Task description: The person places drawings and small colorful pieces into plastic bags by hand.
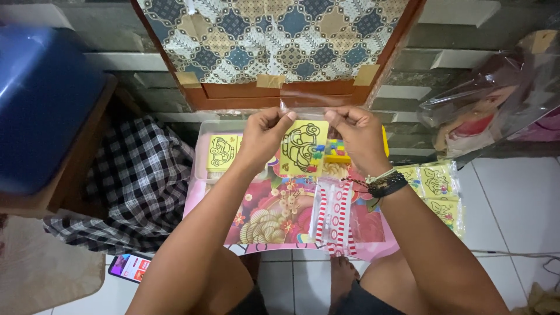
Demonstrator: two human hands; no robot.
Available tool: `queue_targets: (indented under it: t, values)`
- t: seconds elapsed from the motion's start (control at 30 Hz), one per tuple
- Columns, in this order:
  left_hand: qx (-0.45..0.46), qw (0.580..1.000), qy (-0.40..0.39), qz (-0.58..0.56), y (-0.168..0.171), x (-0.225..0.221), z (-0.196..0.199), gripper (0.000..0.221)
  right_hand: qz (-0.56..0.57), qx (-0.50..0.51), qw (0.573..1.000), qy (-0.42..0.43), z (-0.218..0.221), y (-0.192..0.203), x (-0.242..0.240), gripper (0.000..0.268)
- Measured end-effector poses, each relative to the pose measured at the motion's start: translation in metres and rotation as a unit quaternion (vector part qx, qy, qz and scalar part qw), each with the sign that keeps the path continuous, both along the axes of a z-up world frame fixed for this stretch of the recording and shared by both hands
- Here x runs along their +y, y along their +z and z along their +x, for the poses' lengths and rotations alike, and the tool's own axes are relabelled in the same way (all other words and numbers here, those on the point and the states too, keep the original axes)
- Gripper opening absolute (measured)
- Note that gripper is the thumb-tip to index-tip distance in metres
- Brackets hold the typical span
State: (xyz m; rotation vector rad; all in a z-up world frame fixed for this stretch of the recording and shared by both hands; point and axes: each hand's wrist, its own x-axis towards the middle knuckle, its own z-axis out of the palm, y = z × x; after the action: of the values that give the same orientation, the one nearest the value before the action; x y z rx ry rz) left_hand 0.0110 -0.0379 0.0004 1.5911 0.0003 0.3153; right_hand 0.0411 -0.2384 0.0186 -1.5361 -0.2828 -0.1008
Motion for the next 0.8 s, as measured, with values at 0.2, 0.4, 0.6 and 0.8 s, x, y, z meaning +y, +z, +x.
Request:
queue_targets:
  t: [0.2,0.4,0.6,0.8]
  values:
    - [-0.011,1.000,0.004,-0.010,0.005,0.000,-0.004,0.019,0.039,0.044,0.998,0.021,-0.016,0.021,0.011,0.019]
    - [-0.044,0.995,-0.059,-0.061,0.028,-0.004,-0.022,0.045,0.048,0.061,0.997,0.001,-0.006,0.005,0.005,0.016]
    - [-0.118,0.981,-0.154,-0.006,0.014,0.009,-0.016,0.063,0.037,0.041,0.998,-0.010,0.006,-0.008,-0.005,0.018]
    - [-0.110,0.986,-0.101,0.068,0.026,0.004,-0.021,0.029,0.031,0.057,0.998,-0.009,-0.002,0.002,-0.001,0.022]
